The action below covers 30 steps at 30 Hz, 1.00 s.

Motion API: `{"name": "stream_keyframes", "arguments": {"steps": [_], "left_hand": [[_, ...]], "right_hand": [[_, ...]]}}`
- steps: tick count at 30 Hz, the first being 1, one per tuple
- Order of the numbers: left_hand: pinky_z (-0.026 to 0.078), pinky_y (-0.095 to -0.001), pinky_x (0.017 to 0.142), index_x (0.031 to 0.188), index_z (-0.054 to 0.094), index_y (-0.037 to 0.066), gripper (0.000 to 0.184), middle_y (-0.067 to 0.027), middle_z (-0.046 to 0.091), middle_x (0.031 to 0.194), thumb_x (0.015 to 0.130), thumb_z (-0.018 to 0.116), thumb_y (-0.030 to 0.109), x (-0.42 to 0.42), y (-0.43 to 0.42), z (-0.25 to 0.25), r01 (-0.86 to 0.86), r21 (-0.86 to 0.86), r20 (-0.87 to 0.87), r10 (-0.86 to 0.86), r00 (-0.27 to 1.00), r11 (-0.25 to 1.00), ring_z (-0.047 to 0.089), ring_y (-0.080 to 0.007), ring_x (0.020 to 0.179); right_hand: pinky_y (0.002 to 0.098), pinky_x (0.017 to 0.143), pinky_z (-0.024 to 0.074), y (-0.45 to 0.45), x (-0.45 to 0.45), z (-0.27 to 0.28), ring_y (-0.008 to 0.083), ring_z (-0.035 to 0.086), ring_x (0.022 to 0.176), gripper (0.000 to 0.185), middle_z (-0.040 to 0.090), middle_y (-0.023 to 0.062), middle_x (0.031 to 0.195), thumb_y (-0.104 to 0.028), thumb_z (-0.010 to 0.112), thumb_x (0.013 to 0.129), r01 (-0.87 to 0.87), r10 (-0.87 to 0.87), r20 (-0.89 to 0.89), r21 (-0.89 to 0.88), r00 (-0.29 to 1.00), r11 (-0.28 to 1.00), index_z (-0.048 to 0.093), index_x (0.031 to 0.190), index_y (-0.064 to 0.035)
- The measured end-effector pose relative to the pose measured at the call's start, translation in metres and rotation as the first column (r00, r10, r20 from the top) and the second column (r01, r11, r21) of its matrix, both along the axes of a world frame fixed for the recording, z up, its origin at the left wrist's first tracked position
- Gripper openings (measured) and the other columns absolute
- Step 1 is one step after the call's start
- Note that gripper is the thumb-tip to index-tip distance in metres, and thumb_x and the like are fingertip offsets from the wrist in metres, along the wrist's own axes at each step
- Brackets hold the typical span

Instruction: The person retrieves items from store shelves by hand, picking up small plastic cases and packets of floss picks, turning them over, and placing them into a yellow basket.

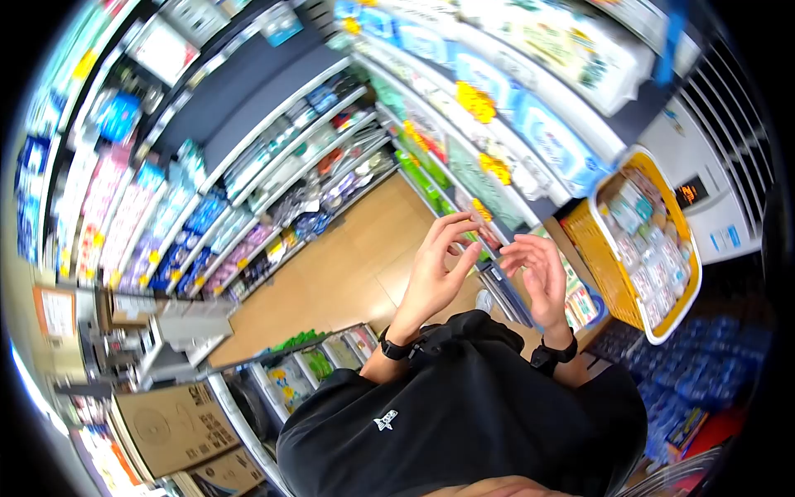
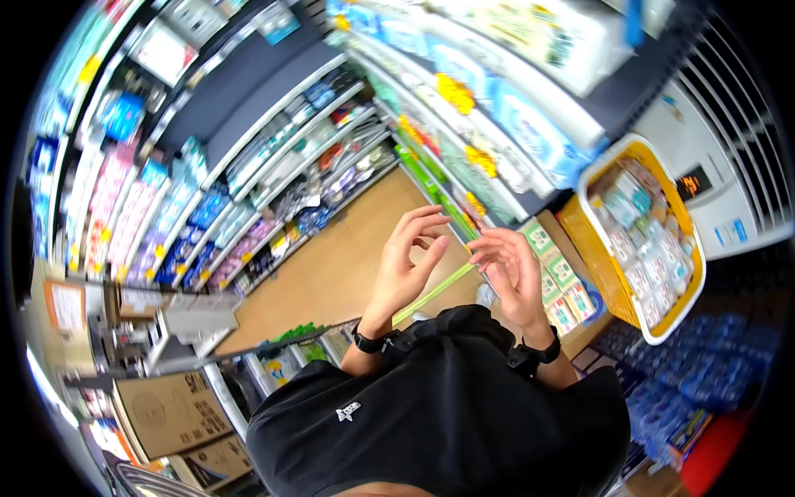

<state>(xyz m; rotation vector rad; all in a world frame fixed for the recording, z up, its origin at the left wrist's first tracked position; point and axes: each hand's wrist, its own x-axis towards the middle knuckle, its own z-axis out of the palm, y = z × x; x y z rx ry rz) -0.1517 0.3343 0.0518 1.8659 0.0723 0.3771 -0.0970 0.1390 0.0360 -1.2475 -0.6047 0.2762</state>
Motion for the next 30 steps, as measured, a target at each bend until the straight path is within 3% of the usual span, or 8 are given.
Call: {"name": "stream_keyframes", "arguments": {"steps": [7,13,22,30], "left_hand": [[0.05,-0.0277,0.079,0.12,0.066,0.004,0.026,-0.0116,0.06,0.134,0.095,0.066,0.011,-0.108,0.08,0.0,-0.352,-0.06,0.012,0.353,0.935,0.934,0.066,-0.0155,0.094],[0.05,-0.0274,0.079,0.118,0.067,0.004,0.023,-0.0111,0.061,0.132,0.095,0.065,0.01,-0.197,0.127,-0.003,-0.583,-0.098,0.023,0.587,0.809,0.807,0.065,-0.014,0.091],[0.051,-0.0285,0.077,0.116,0.066,0.003,0.022,-0.011,0.063,0.127,0.096,0.065,0.011,-0.259,0.172,-0.014,-0.722,-0.134,0.001,0.729,0.684,0.678,0.063,-0.0145,0.085],[0.05,-0.027,0.078,0.116,0.066,0.003,0.022,-0.0108,0.063,0.128,0.095,0.065,0.01,-0.241,0.216,-0.028,-0.713,-0.182,0.002,0.726,0.688,0.677,0.063,-0.0126,0.086]], "right_hand": [[0.0304,0.085,0.0493,0.1,-0.042,0.006,0.0182,0.063,0.097,0.046,0.065,0.0168,0.119,-0.022,0.057,0.1,-0.305,0.305,0.007,-0.011,0.952,0.952,0.046,0.135,0.0036],[0.029,0.085,0.0495,0.182,-0.095,0.004,0.0159,0.063,0.097,0.038,0.065,0.013,0.118,-0.009,0.055,0.098,-0.516,0.516,-0.012,-0.052,0.856,0.855,0.048,0.134,0.0011],[0.0298,0.081,0.0511,0.251,-0.138,0.007,0.0179,0.065,0.093,0.039,0.065,0.0162,0.116,-0.009,0.054,0.098,-0.62,0.622,-0.022,-0.112,0.783,0.777,0.047,0.134,0.0032],[0.0301,0.08,0.0516,0.307,-0.121,-0.001,0.0189,0.065,0.092,0.039,0.065,0.0175,0.115,-0.012,0.055,0.098,-0.665,0.66,-0.085,-0.057,0.746,0.744,0.048,0.133,0.0034]]}}
